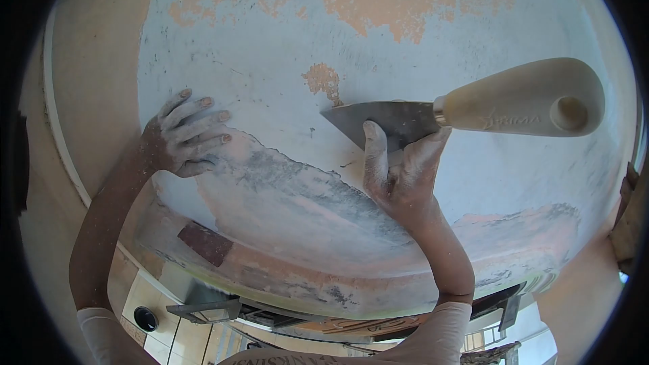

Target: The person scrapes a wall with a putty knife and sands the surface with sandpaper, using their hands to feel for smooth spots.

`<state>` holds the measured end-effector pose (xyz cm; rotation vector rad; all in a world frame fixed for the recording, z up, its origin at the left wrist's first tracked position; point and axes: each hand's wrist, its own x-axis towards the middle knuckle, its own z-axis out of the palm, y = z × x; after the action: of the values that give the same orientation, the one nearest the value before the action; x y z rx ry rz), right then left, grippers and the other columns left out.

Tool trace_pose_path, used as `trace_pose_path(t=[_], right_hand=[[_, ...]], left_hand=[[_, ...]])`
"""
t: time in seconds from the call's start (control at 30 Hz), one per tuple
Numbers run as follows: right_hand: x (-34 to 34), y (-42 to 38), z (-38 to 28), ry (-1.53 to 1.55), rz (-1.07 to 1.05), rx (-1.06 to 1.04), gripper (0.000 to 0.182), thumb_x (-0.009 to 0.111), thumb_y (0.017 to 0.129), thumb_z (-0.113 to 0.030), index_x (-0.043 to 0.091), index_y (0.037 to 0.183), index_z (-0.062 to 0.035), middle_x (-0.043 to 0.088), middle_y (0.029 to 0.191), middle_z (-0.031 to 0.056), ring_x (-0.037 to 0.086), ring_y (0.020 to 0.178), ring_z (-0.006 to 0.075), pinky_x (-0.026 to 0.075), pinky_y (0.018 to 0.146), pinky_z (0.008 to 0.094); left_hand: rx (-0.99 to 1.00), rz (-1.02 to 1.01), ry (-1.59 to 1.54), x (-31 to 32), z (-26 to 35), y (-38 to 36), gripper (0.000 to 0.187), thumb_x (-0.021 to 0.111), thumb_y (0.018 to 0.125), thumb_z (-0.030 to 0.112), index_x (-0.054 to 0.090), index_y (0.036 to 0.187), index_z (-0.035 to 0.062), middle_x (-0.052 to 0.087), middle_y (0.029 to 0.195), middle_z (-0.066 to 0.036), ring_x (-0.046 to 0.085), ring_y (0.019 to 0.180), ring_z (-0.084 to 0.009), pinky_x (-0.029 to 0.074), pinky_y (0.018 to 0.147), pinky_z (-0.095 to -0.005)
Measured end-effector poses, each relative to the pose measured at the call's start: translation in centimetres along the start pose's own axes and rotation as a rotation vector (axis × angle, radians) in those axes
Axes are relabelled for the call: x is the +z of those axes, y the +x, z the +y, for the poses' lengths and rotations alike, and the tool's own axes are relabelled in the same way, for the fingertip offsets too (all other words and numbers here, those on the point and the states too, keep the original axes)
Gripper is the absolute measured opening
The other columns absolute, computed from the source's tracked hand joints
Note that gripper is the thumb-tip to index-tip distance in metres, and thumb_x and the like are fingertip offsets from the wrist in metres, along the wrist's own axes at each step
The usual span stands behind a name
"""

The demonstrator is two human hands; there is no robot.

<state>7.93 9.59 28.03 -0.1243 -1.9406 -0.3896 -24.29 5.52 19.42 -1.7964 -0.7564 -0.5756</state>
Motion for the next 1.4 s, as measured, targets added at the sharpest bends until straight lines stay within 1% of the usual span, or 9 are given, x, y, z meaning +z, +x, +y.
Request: trace_pose_path(t=[0.1, 0.43, 0.6, 0.7, 0.77, 0.93, 0.97, 1.3, 1.4], right_hand=[[-0.6, 0.4, 0.1, -0.044, -0.153, -0.194, 0.067, 0.055, 0.078, 0.008, 0.01, 0.128, 0.0089, 0.047, 0.102, 0.021, 0.054, 0.087, 0.0235, 0.045, 0.074, 0.0296], [0.0, -0.1, -0.3, 0.022, -0.241, -0.127, 0.063, 0.05, 0.081, 0.008, 0.01, 0.13, 0.0039, 0.042, 0.102, 0.0132, 0.047, 0.09, 0.0174, 0.039, 0.081, 0.0283], [-0.3, 1.0, -0.5, 0.111, 0.063, 0.177, 0.061, 0.054, 0.083, 0.003, 0.014, 0.129, 0.005, 0.043, 0.102, 0.0146, 0.047, 0.09, 0.0174, 0.041, 0.078, 0.0282], [-0.7, 0.0, -0.1, -0.227, -0.121, -0.216, 0.052, 0.054, 0.084, 0.001, 0.02, 0.123, 0.0041, 0.043, 0.103, 0.0151, 0.049, 0.089, 0.0177, 0.044, 0.077, 0.0274], [-0.8, 1.2, -0.5, 0.113, 0.094, 0.179, 0.054, 0.054, 0.084, 0.001, 0.018, 0.124, 0.0049, 0.041, 0.103, 0.0138, 0.046, 0.093, 0.0186, 0.04, 0.082, 0.0286], [-0.3, 0.5, 0.7, -0.011, 0.061, -0.084, 0.053, 0.051, 0.084, 0.002, 0.017, 0.125, 0.0022, 0.04, 0.107, 0.0138, 0.044, 0.098, 0.018, 0.04, 0.083, 0.0274], [-1.0, 0.9, -0.2, 0.152, 0.059, 0.201, 0.057, 0.05, 0.084, 0.003, 0.013, 0.128, 0.0021, 0.038, 0.109, 0.0142, 0.043, 0.099, 0.0177, 0.039, 0.084, 0.0274], [-0.4, 0.4, 0.1, -0.115, -0.053, -0.211, 0.064, 0.054, 0.08, 0.007, 0.012, 0.128, 0.0093, 0.04, 0.105, 0.0169, 0.049, 0.088, 0.0206, 0.042, 0.077, 0.0286], [-1.2, 1.4, -0.4, 0.012, 0.132, 0.247, 0.067, 0.055, 0.079, 0.006, 0.01, 0.129, 0.0085, 0.04, 0.107, 0.0181, 0.049, 0.09, 0.0224, 0.042, 0.081, 0.0327]], left_hand=[[0.002, 0.007, 0.007, 0.0, 0.0, 0.2, 0.044, 0.057, 0.075, 0.048, 0.055, 0.113, 0.0271, 0.047, 0.13, 0.0, 0.043, 0.119, -0.0244, 0.032, 0.102, -0.0469], [-0.008, -0.006, -0.025, -0.2, 0.0, 0.2, 0.044, 0.058, 0.075, 0.048, 0.056, 0.113, 0.0264, 0.047, 0.13, 0.0, 0.043, 0.119, -0.0242, 0.032, 0.101, -0.0467], [0.032, 0.023, 0.015, 0.1, -0.1, 0.1, 0.043, 0.055, 0.076, 0.054, 0.061, 0.107, 0.0238, 0.049, 0.127, -0.001, 0.038, 0.119, -0.0261, 0.03, 0.101, -0.0493], [0.012, 0.027, -0.002, 0.0, -0.1, 0.2, 0.043, 0.055, 0.077, 0.051, 0.058, 0.111, 0.0251, 0.048, 0.128, -0.001, 0.041, 0.119, -0.025, 0.031, 0.101, -0.0481], [0.008, 0.022, -0.017, -0.1, -0.1, 0.1, 0.043, 0.056, 0.077, 0.049, 0.056, 0.113, 0.0257, 0.048, 0.129, 0.0, 0.042, 0.119, -0.0244, 0.033, 0.101, -0.0476], [0.002, 0.031, -0.011, 0.1, -0.1, 0.0, 0.045, 0.056, 0.076, 0.051, 0.055, 0.114, 0.0261, 0.048, 0.129, -0.001, 0.042, 0.119, -0.0247, 0.033, 0.101, -0.0479], [0.009, 0.021, -0.009, 0.0, -0.2, 0.0, 0.045, 0.056, 0.076, 0.051, 0.054, 0.114, 0.0262, 0.047, 0.129, -0.001, 0.042, 0.119, -0.0248, 0.033, 0.101, -0.0479], [0.003, 0.022, 0.013, -0.1, 0.0, 0.3, 0.044, 0.055, 0.076, 0.052, 0.056, 0.112, 0.0261, 0.047, 0.13, 0.001, 0.043, 0.118, -0.024, 0.033, 0.101, -0.0476], [0.005, 0.002, 0.005, -0.3, -0.2, 0.2, 0.043, 0.054, 0.077, 0.052, 0.056, 0.112, 0.0261, 0.047, 0.129, 0.001, 0.044, 0.117, -0.0241, 0.033, 0.101, -0.0473]])
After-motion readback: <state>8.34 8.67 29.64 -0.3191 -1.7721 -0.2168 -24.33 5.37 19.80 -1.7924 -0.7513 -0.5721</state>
